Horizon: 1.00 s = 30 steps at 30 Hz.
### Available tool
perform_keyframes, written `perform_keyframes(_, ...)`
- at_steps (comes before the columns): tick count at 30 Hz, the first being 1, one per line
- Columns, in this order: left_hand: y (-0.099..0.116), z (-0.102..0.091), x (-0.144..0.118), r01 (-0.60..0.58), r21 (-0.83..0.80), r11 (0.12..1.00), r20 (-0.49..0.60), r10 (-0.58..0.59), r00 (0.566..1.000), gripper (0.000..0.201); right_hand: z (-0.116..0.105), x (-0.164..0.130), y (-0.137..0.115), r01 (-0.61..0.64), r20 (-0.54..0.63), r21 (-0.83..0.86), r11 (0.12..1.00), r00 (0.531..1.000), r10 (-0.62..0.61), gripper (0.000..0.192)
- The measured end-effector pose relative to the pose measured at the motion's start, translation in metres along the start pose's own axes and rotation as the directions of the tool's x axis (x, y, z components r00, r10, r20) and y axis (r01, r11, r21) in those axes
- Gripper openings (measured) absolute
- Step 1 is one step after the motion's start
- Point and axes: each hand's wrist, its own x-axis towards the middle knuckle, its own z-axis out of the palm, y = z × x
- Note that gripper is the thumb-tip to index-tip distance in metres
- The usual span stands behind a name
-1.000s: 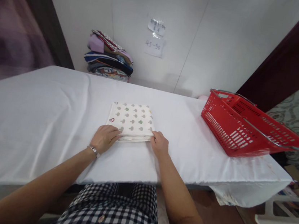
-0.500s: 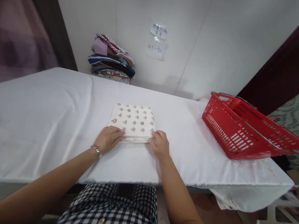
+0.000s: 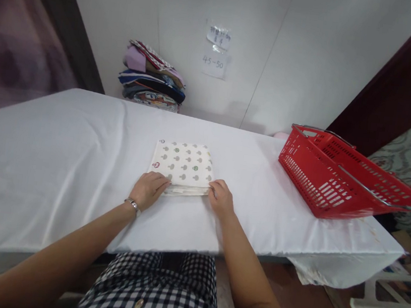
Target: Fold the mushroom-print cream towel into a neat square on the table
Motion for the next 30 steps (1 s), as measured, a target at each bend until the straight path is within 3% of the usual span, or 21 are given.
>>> perform_keyframes(7, 0.0006, -0.0007, -0.0003, 0.011, 0.001, 1.0, -0.011, -0.011, 1.0, 0.027, 0.0, 0.0011, -0.0015, 0.054, -0.04, -0.021, 0.998, 0.998, -0.055, 0.023)
perform_keyframes(30, 0.0012, -0.0035, -0.0033, -0.038, 0.016, 0.999, 0.024, 0.037, 0.999, 0.023, -0.0065, -0.0019, -0.0015, 0.084, 0.064, -0.086, 0.993, 0.995, -0.079, 0.027)
